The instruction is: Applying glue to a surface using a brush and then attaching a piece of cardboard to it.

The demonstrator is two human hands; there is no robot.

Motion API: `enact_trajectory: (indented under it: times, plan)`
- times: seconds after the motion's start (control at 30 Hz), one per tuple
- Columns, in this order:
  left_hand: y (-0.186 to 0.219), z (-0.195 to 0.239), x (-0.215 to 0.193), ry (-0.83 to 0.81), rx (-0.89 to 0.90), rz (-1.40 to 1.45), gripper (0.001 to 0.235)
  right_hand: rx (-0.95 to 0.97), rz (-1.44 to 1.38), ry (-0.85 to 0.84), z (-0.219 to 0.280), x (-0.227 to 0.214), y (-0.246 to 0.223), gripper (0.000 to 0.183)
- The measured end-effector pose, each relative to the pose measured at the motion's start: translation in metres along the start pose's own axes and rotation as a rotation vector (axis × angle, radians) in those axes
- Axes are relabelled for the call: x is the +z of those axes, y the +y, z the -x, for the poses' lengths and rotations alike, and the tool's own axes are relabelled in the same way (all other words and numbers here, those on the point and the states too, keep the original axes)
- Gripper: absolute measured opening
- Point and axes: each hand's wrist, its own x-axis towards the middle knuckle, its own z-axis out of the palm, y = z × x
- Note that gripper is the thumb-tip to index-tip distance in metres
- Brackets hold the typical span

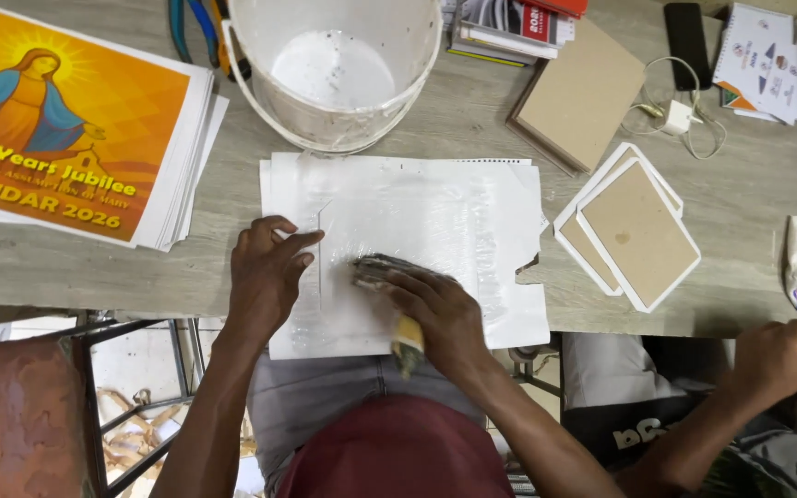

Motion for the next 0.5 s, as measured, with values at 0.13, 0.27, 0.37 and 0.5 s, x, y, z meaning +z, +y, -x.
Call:
enact_trajectory:
  times: [0.13, 0.27, 0.37, 0.5]
  plan:
    - [-0.013, -0.008, 0.003, 0.041, 0.045, 0.045, 0.028, -0.200, 0.118, 0.106, 0.004, 0.046, -0.058, 0.019]
    - [-0.016, -0.007, 0.003, 0.044, 0.015, 0.115, 0.028, 0.032, -0.272, -0.128, -0.028, -0.002, -0.059, 0.015]
    - [-0.006, 0.003, -0.003, 0.036, -0.028, 0.209, 0.039, 0.453, -0.446, -0.258, -0.057, -0.024, -0.022, 0.028]
    - [0.015, 0.024, -0.007, 0.008, -0.075, 0.190, 0.091, 0.589, -0.421, -0.261, -0.100, 0.006, 0.010, 0.043]
